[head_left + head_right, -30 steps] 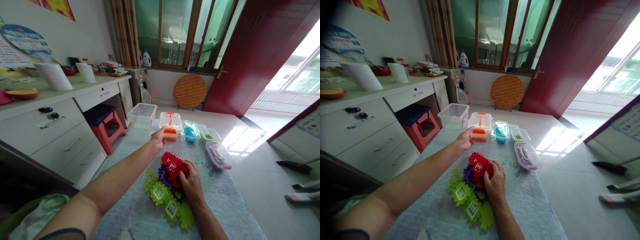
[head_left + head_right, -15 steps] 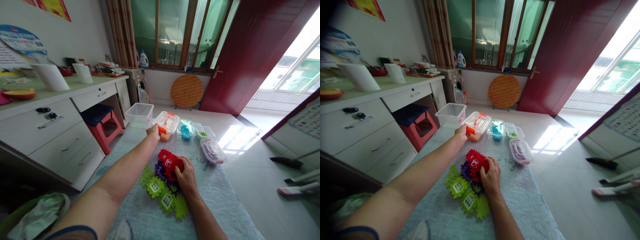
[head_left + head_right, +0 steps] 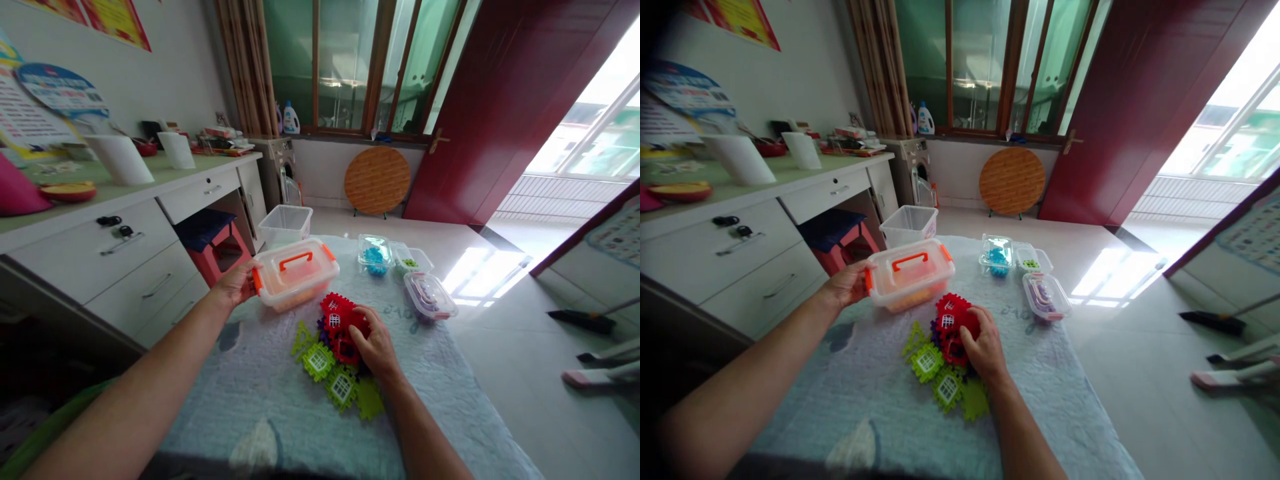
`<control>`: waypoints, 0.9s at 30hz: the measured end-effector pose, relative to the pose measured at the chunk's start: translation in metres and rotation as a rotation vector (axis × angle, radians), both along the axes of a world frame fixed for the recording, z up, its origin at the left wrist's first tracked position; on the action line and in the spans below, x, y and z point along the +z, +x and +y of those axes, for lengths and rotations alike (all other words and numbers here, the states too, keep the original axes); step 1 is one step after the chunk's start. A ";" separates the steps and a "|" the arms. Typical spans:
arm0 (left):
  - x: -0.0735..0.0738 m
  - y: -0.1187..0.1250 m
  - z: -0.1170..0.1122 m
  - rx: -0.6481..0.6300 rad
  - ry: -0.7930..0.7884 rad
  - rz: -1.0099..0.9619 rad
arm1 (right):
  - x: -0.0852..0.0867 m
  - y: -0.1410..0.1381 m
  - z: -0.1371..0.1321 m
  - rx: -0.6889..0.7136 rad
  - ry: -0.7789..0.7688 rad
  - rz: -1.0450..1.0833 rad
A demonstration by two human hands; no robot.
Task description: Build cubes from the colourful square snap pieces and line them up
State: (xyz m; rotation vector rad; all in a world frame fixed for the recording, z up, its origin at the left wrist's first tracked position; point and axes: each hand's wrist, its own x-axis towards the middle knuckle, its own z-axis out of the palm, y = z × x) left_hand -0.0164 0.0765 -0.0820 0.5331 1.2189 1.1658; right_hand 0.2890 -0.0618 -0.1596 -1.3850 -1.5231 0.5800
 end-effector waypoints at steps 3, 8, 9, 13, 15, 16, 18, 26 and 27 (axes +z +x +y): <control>-0.008 -0.011 -0.012 -0.077 -0.007 0.020 | 0.000 0.001 0.000 0.017 0.007 0.046; -0.020 -0.005 -0.036 0.014 0.137 0.160 | -0.005 0.007 0.003 -0.132 -0.003 0.062; -0.023 -0.002 -0.042 0.036 0.167 0.203 | -0.005 0.007 0.004 -0.163 0.001 0.062; -0.036 0.012 -0.056 0.170 0.282 0.333 | 0.006 0.003 0.013 -0.209 0.074 0.024; -0.041 0.016 -0.057 0.221 0.332 0.374 | 0.019 -0.003 0.023 -0.178 0.101 -0.009; -0.043 0.017 -0.056 0.241 0.345 0.392 | 0.027 -0.007 0.031 -0.153 0.105 -0.026; -0.046 0.019 -0.052 0.275 0.342 0.419 | 0.042 -0.014 0.050 -0.113 0.103 -0.066; -0.054 0.018 -0.043 0.274 0.383 0.302 | 0.072 -0.044 0.125 -0.130 -0.187 -0.259; -0.056 0.017 -0.043 0.268 0.409 0.293 | 0.073 -0.046 0.130 -0.133 -0.218 -0.268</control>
